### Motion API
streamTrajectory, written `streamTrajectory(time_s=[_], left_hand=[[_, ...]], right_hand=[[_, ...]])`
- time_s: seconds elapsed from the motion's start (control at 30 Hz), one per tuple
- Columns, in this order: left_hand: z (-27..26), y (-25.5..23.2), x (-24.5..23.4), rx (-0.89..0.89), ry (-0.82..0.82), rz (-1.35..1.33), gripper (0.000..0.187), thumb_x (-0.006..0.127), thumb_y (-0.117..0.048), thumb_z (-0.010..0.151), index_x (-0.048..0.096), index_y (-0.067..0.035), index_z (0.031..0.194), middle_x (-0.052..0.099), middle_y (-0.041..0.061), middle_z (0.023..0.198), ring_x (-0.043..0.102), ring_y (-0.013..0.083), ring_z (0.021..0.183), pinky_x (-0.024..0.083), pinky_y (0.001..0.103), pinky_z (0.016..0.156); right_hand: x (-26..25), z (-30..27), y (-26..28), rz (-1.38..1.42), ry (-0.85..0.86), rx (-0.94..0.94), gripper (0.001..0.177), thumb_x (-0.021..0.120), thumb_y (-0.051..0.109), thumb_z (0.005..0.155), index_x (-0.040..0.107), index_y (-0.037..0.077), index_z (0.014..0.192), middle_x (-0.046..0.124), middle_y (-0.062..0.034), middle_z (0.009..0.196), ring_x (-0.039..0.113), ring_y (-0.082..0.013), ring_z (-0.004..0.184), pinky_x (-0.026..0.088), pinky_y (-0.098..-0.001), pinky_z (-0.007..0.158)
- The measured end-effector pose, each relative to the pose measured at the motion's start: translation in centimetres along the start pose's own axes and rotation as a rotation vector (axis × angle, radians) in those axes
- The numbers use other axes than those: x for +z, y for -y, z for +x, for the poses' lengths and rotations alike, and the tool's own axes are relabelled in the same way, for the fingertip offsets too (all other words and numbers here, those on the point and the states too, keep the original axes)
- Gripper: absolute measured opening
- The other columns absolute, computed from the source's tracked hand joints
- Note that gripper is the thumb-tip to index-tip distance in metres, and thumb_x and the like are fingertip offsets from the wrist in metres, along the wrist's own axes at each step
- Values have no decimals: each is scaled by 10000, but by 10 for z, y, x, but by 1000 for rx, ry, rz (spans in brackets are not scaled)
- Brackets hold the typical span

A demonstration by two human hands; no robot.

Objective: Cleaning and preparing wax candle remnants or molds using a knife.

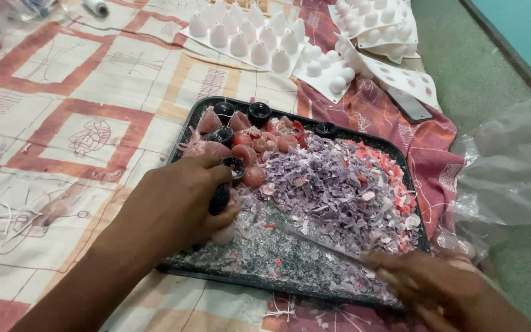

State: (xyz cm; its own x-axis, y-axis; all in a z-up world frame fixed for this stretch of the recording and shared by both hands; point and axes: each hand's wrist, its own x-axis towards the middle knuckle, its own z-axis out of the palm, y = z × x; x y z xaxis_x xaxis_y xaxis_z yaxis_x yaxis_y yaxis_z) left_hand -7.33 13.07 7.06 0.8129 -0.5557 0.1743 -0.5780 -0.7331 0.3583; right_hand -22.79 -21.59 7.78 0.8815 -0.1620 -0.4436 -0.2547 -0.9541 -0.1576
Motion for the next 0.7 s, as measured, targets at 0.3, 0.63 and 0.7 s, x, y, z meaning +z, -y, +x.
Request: streamTrajectory(time_s=[0.3,0.63,0.7], left_hand=[[-4,7,-2,15,-5,-7,434,804,-351,741,723,-86,1075,686,80,1129,715,301,859,584,452,753],[-4,13,-6,-71,112,23,423,801,-391,761,719,-88,1044,682,84,1064,709,297,902,584,445,807],[-4,23,2,-15,-3,-42,483,805,-377,773,706,-120,1170,693,88,1076,713,301,903,581,449,780]], right_hand=[[27,27,21,232,97,-698,611,654,110,924,620,237,1521,698,-57,949,730,-201,844,583,-344,772],[25,21,7,180,-186,-131,456,684,261,944,662,320,1396,795,-12,1003,761,-143,877,592,-320,795],[35,17,-4,252,-159,-324,473,714,300,955,639,325,1421,822,-7,1070,788,-143,864,590,-312,768]])
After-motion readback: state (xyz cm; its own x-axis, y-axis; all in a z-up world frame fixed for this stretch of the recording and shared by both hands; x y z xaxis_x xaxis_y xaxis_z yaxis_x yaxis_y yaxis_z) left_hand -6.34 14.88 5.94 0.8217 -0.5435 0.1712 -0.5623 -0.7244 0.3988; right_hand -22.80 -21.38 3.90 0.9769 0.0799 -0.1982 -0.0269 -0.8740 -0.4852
